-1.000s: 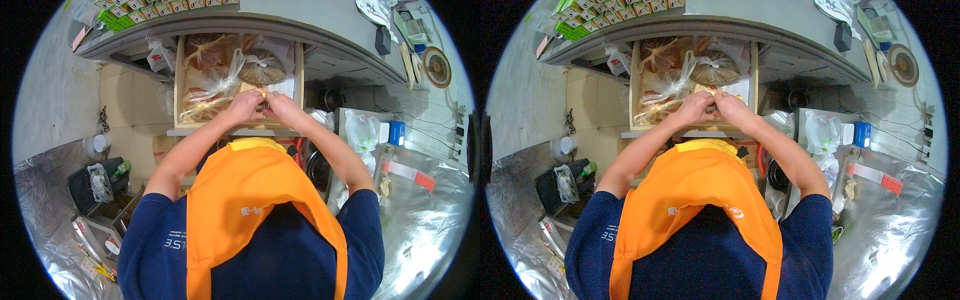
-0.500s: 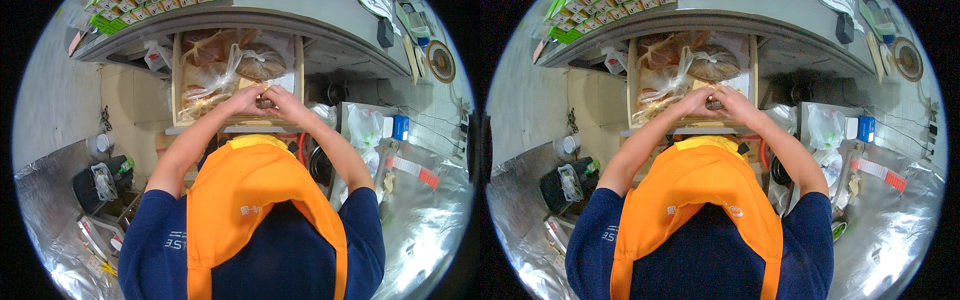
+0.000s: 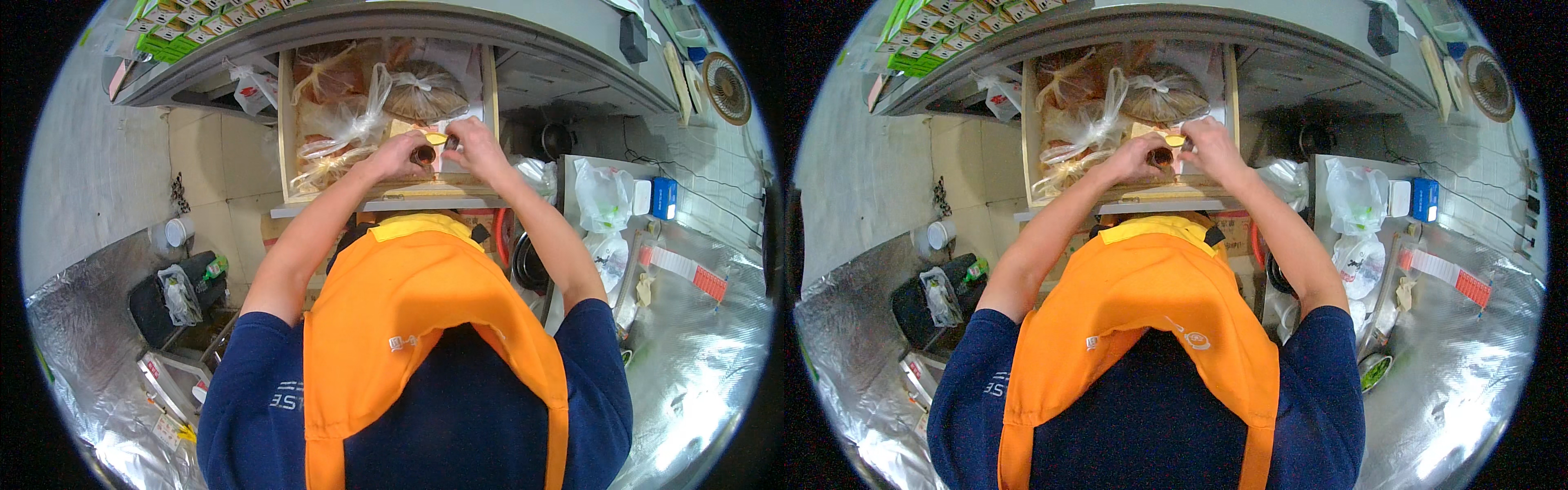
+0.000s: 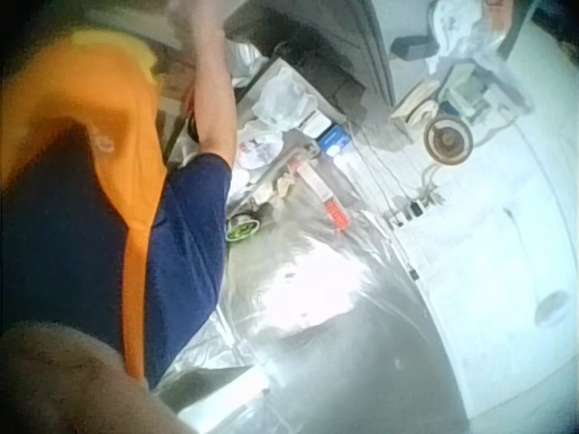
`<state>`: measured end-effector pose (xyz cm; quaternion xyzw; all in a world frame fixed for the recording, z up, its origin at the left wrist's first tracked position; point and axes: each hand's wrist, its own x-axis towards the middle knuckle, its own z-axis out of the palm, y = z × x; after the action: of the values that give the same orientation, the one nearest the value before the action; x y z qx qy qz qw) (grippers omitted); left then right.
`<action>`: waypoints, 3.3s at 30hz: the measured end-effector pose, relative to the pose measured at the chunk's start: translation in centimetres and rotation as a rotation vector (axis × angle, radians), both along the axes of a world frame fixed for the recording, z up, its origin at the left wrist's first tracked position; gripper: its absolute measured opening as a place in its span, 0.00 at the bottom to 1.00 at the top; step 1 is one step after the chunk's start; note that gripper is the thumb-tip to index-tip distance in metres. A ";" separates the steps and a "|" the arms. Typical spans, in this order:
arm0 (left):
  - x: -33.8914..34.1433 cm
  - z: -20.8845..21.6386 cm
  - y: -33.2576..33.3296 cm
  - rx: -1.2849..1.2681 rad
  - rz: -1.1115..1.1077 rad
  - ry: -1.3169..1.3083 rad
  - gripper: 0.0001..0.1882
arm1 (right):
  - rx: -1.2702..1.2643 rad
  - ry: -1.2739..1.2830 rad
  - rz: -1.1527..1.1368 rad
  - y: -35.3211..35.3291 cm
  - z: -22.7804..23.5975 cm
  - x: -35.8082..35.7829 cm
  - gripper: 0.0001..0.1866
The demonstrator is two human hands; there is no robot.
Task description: The person takes a seasoning bottle from a drawer, sprinkles seasoning onto food, and then uses tongs to add lettuce and meat into bread to assemble a sandwich.
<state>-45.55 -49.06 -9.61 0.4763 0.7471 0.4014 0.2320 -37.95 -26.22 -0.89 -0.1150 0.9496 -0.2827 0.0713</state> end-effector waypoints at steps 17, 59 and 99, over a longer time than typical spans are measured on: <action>-1.7 7.7 -11.2 -0.133 0.803 -0.005 0.19 | 0.071 0.089 -0.237 -3.2 -3.0 -1.1 0.13; 1.2 7.4 -17.9 -0.075 0.355 0.179 0.13 | 0.094 0.242 0.311 -16.2 0.4 -0.9 0.10; 5.6 10.8 -13.0 -0.105 0.334 0.267 0.13 | -0.401 0.071 -0.076 -10.3 0.9 1.0 0.11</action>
<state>-40.00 -62.04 1.19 0.3823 0.8596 0.3281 0.0860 -36.95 -36.55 0.03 -0.1010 0.8799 -0.4643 0.0026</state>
